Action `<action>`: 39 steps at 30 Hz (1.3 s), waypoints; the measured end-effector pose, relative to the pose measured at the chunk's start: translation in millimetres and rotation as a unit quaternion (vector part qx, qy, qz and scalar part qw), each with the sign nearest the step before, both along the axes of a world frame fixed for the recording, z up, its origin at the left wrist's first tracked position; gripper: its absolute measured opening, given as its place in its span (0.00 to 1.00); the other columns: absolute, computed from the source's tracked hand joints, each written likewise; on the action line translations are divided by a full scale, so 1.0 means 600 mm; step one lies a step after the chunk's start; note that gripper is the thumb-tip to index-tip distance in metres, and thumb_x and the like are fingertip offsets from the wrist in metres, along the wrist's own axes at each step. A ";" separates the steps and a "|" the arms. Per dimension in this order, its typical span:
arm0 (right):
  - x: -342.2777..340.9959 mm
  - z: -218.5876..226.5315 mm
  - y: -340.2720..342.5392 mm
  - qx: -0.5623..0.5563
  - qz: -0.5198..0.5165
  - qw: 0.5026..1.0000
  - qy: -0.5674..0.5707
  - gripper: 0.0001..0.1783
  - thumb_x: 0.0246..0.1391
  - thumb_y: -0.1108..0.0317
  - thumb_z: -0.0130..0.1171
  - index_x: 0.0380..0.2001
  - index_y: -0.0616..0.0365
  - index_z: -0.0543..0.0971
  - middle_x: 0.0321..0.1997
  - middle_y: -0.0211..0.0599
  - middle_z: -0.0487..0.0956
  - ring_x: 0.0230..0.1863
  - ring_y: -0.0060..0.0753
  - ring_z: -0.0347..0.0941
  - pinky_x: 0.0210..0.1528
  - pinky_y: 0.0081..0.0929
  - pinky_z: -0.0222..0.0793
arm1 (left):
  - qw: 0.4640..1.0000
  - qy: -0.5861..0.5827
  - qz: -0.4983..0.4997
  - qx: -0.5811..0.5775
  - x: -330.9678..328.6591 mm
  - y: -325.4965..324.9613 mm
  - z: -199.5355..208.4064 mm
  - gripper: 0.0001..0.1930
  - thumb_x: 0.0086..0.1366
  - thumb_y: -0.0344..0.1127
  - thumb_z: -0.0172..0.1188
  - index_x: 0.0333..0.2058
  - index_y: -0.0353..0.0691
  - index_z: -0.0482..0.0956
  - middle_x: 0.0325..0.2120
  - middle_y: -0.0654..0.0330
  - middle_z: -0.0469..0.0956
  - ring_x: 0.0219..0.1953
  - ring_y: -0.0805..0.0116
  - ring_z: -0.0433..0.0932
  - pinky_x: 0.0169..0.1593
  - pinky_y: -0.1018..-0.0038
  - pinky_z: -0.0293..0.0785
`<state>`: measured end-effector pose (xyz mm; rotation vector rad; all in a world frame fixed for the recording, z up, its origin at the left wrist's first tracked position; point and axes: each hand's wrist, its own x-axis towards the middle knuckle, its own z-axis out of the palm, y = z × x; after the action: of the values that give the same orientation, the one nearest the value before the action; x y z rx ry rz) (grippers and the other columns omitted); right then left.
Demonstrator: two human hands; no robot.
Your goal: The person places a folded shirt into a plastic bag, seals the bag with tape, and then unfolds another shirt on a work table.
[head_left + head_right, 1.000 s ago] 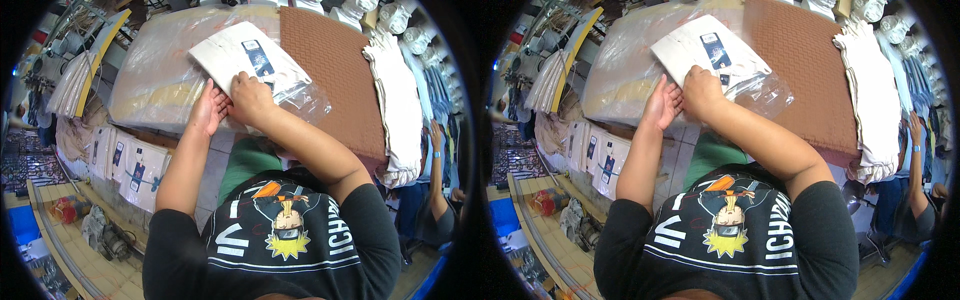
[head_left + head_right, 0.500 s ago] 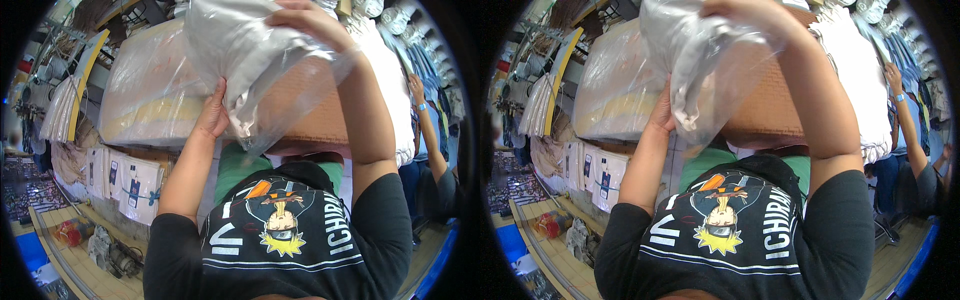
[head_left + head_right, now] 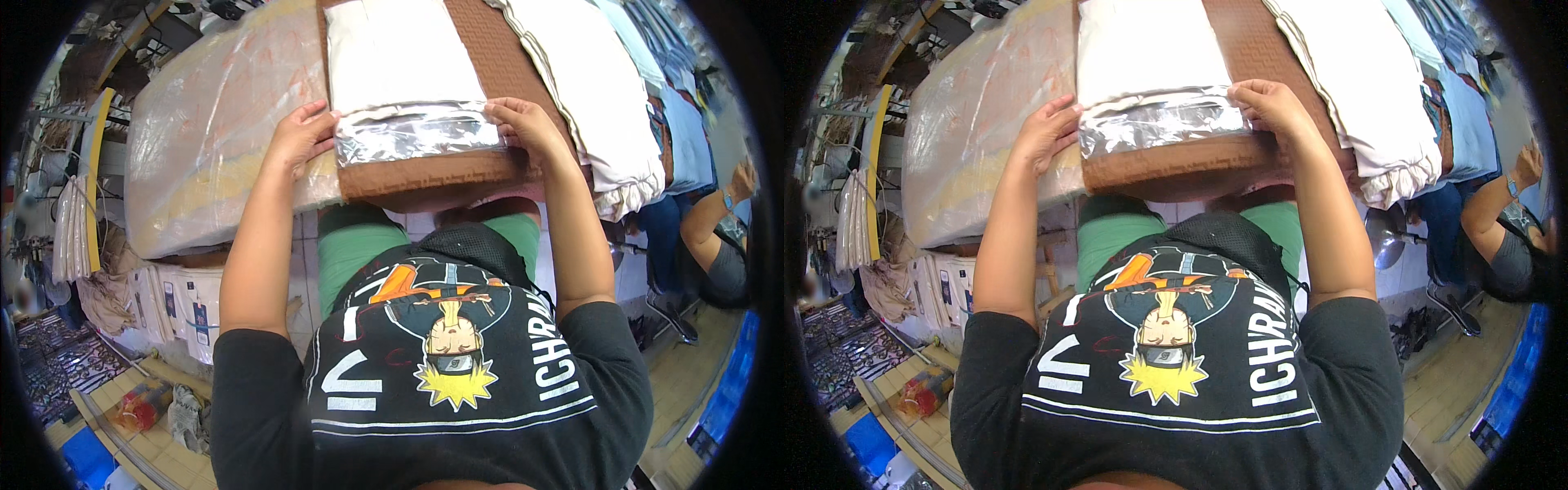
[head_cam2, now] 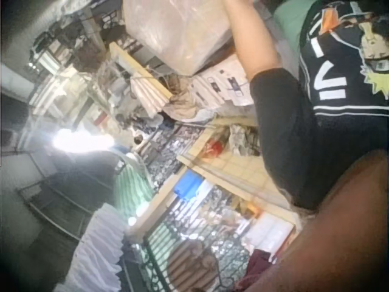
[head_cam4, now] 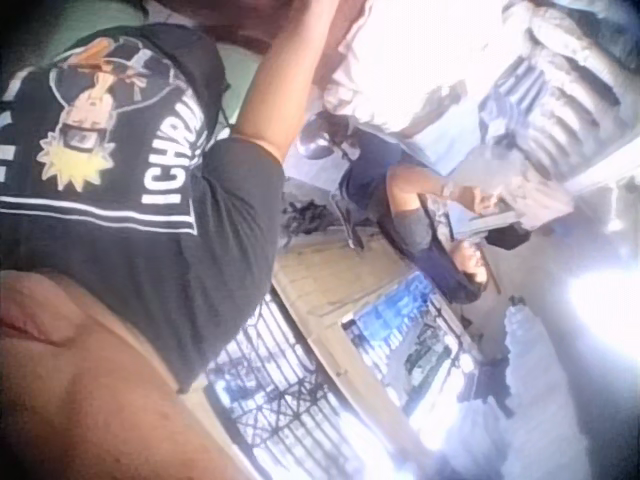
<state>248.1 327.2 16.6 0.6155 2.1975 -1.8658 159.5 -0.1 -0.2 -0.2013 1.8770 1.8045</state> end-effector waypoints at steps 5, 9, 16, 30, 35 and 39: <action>0.047 0.009 0.009 -0.027 0.020 0.998 -0.049 0.11 0.55 0.62 0.59 0.33 0.60 0.78 0.26 0.31 0.79 0.21 0.16 0.74 0.24 0.10 0.68 | 0.998 0.055 -0.019 -0.035 0.043 0.003 0.006 0.32 0.56 0.32 0.65 0.56 0.30 0.62 0.36 0.57 0.79 0.35 0.75 0.77 0.38 0.80 0.73; 0.068 0.004 0.013 -0.037 0.037 0.997 -0.048 0.11 0.55 0.63 0.59 0.30 0.60 0.77 0.24 0.33 0.80 0.20 0.16 0.74 0.23 0.10 0.68 | 0.996 0.056 -0.024 -0.071 0.070 -0.002 0.015 0.31 0.56 0.31 0.65 0.56 0.30 0.63 0.31 0.60 0.80 0.31 0.78 0.77 0.34 0.83 0.72; 0.084 0.012 0.011 -0.027 0.047 0.995 -0.080 0.11 0.55 0.62 0.59 0.29 0.59 0.76 0.23 0.33 0.79 0.20 0.16 0.74 0.21 0.11 0.66 | 0.995 0.025 -0.051 -0.080 0.101 -0.018 0.026 0.27 0.58 0.33 0.64 0.55 0.38 0.66 0.31 0.66 0.78 0.30 0.82 0.76 0.34 0.86 0.71; 0.060 0.007 -0.068 0.423 0.160 0.839 0.302 0.25 0.41 0.61 0.67 0.44 0.58 0.76 0.43 0.46 0.77 0.46 0.49 0.71 0.49 0.39 0.66 | 0.769 0.521 -0.102 -0.356 0.105 0.022 0.006 0.17 0.51 0.33 0.67 0.41 0.40 0.79 0.37 0.57 0.78 0.36 0.62 0.78 0.42 0.74 0.74; 0.083 -0.002 -0.071 0.484 0.213 0.805 0.270 0.12 0.42 0.64 0.65 0.31 0.56 0.77 0.34 0.35 0.77 0.39 0.41 0.71 0.42 0.37 0.63 | 0.789 0.545 -0.104 -0.262 0.131 0.005 0.002 0.10 0.51 0.26 0.64 0.34 0.42 0.83 0.35 0.60 0.80 0.41 0.63 0.79 0.43 0.73 0.74; 0.097 -0.003 -0.060 0.512 0.192 0.741 0.389 0.07 0.42 0.68 0.63 0.26 0.55 0.76 0.31 0.32 0.75 0.37 0.37 0.71 0.40 0.33 0.63 | 0.763 0.572 -0.158 -0.255 0.154 -0.022 -0.011 0.12 0.50 0.25 0.64 0.35 0.44 0.83 0.39 0.60 0.80 0.48 0.62 0.77 0.46 0.71 0.73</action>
<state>306.2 291.5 15.1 -0.6670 3.4432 -0.5404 251.9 -13.3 -6.9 1.2430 2.9140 1.1268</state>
